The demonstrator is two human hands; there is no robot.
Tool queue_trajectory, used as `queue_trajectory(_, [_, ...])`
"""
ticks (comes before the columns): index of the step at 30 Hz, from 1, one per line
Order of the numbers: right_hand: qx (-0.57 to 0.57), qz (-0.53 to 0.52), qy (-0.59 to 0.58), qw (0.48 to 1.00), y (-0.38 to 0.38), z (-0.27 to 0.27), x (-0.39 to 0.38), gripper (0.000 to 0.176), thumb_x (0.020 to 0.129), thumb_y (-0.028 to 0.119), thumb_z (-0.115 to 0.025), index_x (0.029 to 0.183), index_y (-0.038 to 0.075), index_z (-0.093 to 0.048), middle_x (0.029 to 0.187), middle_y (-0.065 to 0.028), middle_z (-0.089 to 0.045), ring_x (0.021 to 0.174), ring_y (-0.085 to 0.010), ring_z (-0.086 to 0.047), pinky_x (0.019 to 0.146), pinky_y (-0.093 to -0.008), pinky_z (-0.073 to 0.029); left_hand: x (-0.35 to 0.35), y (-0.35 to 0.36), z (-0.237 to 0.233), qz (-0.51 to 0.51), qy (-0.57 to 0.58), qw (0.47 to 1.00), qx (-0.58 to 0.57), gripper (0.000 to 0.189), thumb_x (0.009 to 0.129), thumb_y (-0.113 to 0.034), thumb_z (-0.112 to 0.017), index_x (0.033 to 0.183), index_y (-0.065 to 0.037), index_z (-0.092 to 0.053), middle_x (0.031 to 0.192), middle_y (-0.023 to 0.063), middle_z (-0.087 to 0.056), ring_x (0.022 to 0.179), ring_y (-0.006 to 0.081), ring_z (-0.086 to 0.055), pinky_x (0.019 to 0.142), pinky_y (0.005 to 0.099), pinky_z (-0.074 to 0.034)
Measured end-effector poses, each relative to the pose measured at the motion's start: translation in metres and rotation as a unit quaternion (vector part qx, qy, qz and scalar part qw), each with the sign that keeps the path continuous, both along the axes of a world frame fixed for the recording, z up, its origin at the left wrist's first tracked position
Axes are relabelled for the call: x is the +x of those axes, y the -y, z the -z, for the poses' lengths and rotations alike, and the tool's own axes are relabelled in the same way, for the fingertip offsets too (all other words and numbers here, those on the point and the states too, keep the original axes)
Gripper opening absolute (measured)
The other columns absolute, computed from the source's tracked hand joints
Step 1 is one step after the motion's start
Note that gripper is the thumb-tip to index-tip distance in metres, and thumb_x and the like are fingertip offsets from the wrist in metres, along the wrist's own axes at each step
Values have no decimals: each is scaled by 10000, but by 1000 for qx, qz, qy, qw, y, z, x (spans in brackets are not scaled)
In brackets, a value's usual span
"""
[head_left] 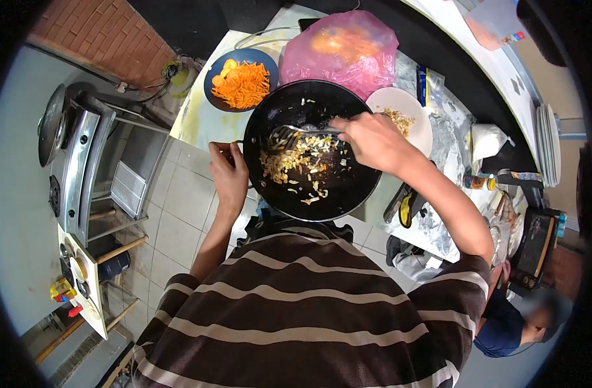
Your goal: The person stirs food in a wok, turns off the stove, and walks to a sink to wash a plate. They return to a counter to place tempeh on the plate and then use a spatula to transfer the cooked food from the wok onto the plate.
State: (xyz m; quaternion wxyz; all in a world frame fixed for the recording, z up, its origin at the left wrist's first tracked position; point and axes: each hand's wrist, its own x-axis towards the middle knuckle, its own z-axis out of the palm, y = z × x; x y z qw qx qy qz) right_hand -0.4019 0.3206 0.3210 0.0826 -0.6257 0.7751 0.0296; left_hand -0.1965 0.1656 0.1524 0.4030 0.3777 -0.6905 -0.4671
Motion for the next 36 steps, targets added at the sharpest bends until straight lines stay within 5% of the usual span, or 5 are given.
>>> queue_trajectory(7, [-98,-33,-113,988,29,-34,-20,280,862,66,-602,1131,91,-677,646,-192,-632,615,-337,-651,581,-450,-504,-3,-4,-6,1,-4,1000,-20,176,976,-104,-537,891,19,-443,572,144,-532,457,206,-492,461,377,-350])
queue_trajectory(13, [-12,-78,4,997,18,-18,5,317,780,-18,-593,1064,74,-698,776,-191,-683,726,-341,-682,630,-456,-540,-4,1,-5,3,-10,1000,19,175,974,-91,-536,879,23,-443,593,133,-549,474,191,-508,471,355,-369])
queue_trajectory(24, [-29,-94,62,993,20,-15,-10,221,858,96,-628,1072,74,-683,787,-202,-665,729,-374,-658,641,-486,-510,-9,-3,-15,5,-27,999,17,174,967,-82,-543,868,21,-444,592,125,-552,495,157,-508,484,332,-371])
queue_trajectory(31, [-40,89,-90,991,-3,-66,-1,222,758,-4,-606,967,5,-683,782,-229,-661,767,-384,-674,694,-455,-544,-8,-4,-13,-6,-50,998,27,179,964,-76,-548,855,16,-441,568,102,-525,485,125,-465,469,321,-343])
queue_trajectory(36, [-57,125,-173,975,7,-35,-7,152,685,-44,-592,827,-34,-645,793,-252,-661,765,-410,-672,704,-463,-550,-8,-6,-9,-6,-60,998,17,186,970,-77,-546,851,14,-436,562,76,-504,500,98,-436,465,309,-329])
